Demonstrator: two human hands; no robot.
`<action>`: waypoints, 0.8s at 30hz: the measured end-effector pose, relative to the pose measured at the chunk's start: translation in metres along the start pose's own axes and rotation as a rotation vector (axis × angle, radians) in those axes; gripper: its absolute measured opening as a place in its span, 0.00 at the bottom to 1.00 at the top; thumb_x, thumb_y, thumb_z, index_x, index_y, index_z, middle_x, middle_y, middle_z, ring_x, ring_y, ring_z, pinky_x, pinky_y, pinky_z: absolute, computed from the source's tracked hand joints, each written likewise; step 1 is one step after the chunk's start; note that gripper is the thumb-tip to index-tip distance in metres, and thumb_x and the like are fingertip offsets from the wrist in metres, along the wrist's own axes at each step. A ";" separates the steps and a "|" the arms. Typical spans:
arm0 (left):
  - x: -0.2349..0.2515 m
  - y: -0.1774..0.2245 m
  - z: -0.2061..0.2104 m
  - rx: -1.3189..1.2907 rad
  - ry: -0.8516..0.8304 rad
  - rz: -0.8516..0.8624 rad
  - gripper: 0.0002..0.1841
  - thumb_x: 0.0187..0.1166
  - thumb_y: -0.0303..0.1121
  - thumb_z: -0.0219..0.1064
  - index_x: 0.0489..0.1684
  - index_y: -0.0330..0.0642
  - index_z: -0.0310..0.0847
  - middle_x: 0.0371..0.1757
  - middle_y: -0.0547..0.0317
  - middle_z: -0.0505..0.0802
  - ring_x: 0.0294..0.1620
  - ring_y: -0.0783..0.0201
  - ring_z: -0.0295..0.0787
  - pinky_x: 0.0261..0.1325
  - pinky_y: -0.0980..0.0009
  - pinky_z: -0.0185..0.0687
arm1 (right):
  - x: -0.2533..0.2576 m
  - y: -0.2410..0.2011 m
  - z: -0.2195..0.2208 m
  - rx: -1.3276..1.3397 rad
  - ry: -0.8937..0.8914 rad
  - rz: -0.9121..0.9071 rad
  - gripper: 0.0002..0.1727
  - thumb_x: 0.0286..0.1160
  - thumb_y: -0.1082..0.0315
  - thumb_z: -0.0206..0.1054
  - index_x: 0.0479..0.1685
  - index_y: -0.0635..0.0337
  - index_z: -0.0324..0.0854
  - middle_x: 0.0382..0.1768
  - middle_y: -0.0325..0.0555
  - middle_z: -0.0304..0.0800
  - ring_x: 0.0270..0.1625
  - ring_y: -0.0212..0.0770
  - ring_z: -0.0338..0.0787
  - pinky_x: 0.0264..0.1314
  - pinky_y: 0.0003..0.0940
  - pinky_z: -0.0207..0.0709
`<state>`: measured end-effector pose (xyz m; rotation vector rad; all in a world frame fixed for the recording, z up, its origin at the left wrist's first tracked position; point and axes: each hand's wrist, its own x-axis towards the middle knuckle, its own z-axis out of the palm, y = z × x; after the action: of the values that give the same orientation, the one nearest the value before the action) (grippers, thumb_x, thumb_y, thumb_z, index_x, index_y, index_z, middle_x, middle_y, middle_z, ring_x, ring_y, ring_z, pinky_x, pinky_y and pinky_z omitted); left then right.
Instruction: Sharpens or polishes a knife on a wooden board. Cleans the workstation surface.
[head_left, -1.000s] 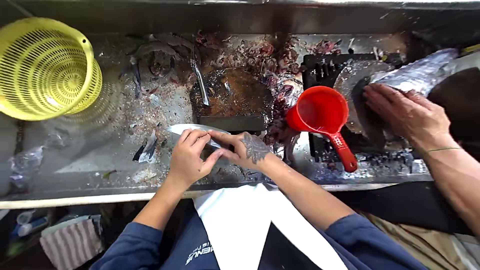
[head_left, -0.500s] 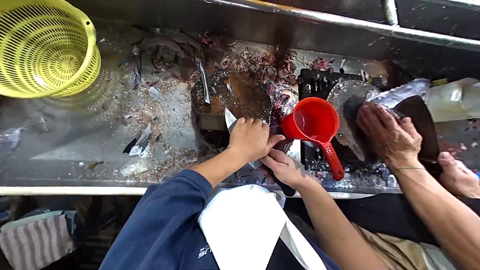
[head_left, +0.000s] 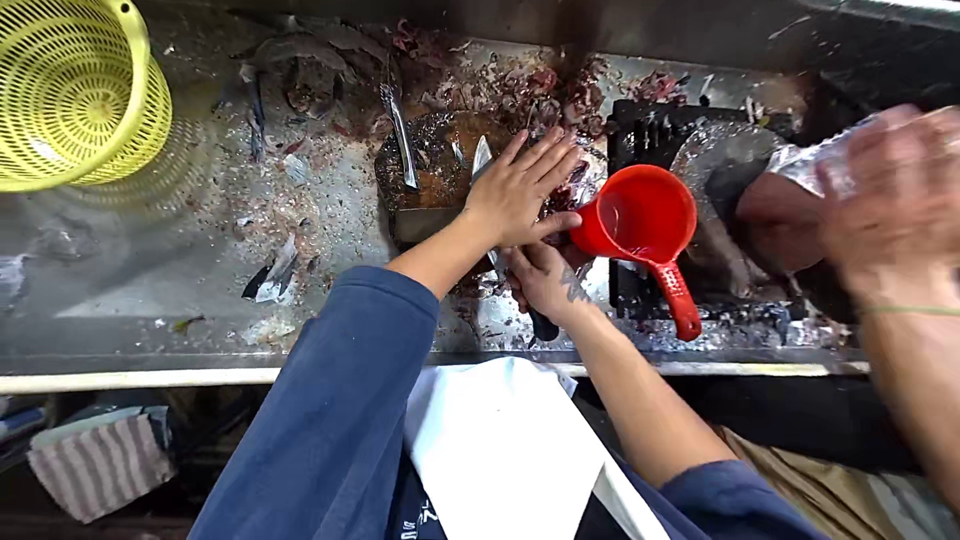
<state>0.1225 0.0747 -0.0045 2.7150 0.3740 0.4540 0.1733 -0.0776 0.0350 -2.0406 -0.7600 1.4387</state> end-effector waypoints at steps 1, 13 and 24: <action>-0.005 0.006 -0.002 0.009 -0.018 -0.001 0.51 0.80 0.75 0.33 0.95 0.44 0.54 0.96 0.55 0.60 0.98 0.55 0.44 0.97 0.44 0.28 | -0.006 0.006 0.003 0.010 -0.002 0.001 0.18 0.94 0.52 0.52 0.55 0.58 0.75 0.19 0.42 0.77 0.13 0.38 0.79 0.16 0.35 0.82; -0.007 0.017 -0.009 0.046 0.102 -0.112 0.44 0.85 0.68 0.42 0.94 0.45 0.57 0.96 0.55 0.59 0.98 0.51 0.41 0.97 0.43 0.30 | -0.005 0.001 -0.002 -0.036 0.024 -0.004 0.22 0.92 0.50 0.55 0.58 0.61 0.77 0.21 0.42 0.79 0.15 0.38 0.79 0.19 0.36 0.81; -0.144 -0.028 -0.075 -0.081 -0.133 -0.506 0.36 0.66 0.50 0.80 0.76 0.46 0.80 0.74 0.51 0.86 0.78 0.51 0.80 0.80 0.52 0.76 | -0.032 0.029 -0.027 0.685 0.117 -0.075 0.16 0.85 0.69 0.58 0.68 0.56 0.69 0.21 0.46 0.80 0.16 0.40 0.80 0.15 0.37 0.79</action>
<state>-0.0409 0.0778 0.0134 2.4303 0.9464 0.1415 0.1942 -0.1229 0.0437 -1.5263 -0.2340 1.2892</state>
